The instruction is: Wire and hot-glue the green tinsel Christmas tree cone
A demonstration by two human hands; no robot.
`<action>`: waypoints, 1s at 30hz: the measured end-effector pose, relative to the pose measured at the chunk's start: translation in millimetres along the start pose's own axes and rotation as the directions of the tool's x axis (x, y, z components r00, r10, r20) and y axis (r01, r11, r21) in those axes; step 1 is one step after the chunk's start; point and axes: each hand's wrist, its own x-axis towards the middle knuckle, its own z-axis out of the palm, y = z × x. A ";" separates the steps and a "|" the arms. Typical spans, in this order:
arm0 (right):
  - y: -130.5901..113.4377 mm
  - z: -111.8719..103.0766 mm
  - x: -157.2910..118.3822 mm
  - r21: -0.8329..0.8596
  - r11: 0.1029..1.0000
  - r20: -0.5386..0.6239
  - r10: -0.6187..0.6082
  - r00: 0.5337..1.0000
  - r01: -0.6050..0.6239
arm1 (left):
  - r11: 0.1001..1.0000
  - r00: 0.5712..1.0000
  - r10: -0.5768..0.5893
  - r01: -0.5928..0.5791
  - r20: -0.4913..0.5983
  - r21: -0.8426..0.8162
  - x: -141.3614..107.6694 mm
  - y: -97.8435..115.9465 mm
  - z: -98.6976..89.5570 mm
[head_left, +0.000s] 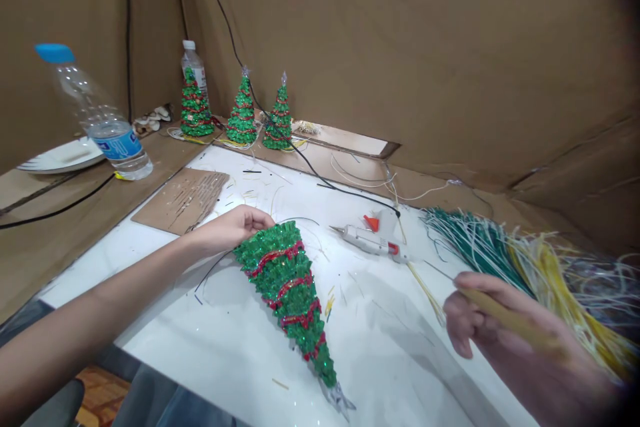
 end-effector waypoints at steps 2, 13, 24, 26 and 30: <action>-0.2 4.4 -2.2 0.047 0.996 -0.091 -0.073 0.993 0.077 | 1.000 1.000 0.002 -0.002 0.001 0.013 -0.4 0.3 0.2; -13.8 24.1 -0.4 0.072 0.997 -0.390 -0.009 0.921 0.040 | 0.999 1.000 -0.008 0.008 -0.007 0.048 -2.5 2.4 1.2; -8.3 43.1 -14.0 -0.550 0.833 -0.292 -0.265 0.919 0.065 | 0.996 1.000 -0.011 0.012 -0.010 0.088 -4.9 5.6 4.1; -6.1 42.2 -13.3 -0.580 0.805 -0.229 -0.306 0.924 0.122 | 0.996 1.000 -0.017 0.019 -0.016 0.085 -4.9 5.9 4.2; -7.7 43.3 -13.0 -0.609 0.777 -0.179 -0.329 0.927 0.158 | 0.997 0.999 -0.019 0.022 -0.034 0.076 -4.9 6.8 4.8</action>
